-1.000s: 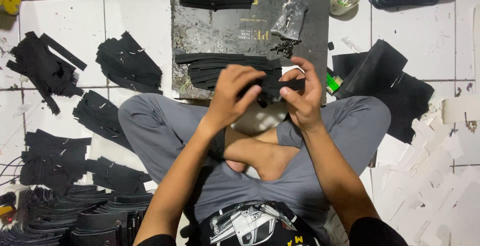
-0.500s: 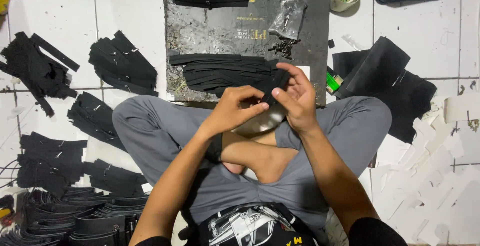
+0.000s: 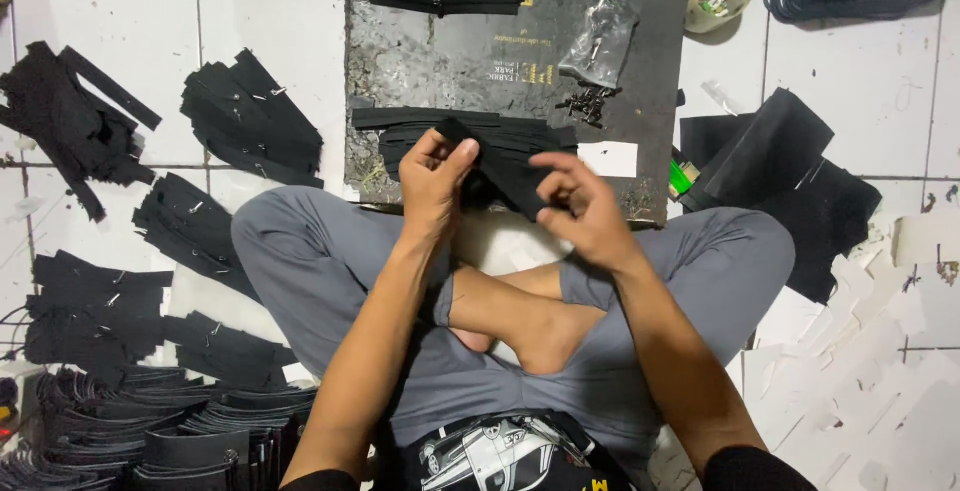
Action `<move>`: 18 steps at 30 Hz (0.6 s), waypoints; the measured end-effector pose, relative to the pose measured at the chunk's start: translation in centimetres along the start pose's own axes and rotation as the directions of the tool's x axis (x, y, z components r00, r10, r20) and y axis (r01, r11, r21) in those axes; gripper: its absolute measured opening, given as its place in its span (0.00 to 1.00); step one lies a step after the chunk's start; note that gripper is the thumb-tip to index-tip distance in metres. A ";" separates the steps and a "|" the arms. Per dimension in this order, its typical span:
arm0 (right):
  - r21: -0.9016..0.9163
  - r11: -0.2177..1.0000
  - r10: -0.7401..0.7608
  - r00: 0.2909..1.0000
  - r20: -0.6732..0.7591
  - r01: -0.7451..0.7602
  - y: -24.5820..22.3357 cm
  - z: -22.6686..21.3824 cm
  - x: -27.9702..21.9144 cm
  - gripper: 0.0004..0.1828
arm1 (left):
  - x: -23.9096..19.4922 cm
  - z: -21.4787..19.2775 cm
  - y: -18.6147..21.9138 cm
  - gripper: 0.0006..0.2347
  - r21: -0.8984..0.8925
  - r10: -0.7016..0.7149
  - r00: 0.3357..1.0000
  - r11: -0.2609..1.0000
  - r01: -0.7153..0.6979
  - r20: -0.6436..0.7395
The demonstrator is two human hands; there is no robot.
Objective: The person sits cross-legged on the floor and assembles black elastic strap pieces, folding and pressing the ends together by hand. They pick up small metal swivel hooks from the board and attach them to the strap ends, placing finished straps on the pile.
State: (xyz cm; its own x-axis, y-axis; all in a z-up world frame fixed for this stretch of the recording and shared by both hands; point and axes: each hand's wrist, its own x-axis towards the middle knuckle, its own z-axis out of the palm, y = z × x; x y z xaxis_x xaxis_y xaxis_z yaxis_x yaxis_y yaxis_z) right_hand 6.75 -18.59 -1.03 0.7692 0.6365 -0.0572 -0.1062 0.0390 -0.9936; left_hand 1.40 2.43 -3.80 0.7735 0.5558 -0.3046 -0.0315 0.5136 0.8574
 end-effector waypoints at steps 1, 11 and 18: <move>-0.001 1.000 -0.002 1.000 0.001 0.002 -0.6 0.5 0.1 0.39 | 0.1 -0.2 0.1 0.08 -0.001 0.002 1.000 1.000 -0.002 0.001; -0.099 0.994 0.038 0.987 -0.155 -0.054 -0.9 1.0 0.9 0.21 | -2.9 0.7 1.2 0.04 0.535 0.116 0.955 0.807 -0.251 0.273; -0.093 0.994 0.031 0.969 -0.247 -0.055 0.7 0.7 0.1 0.09 | -4.6 2.2 3.0 0.04 0.534 0.156 0.881 0.744 -0.402 0.446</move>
State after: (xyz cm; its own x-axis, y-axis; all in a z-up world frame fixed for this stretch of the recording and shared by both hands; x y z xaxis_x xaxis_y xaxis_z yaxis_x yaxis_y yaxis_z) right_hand 6.29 -17.93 -1.69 0.8972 0.4277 -0.1099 -0.0893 -0.0680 -0.9937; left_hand -0.83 0.01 1.12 0.9592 0.2781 0.0505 0.0035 -0.1904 0.9817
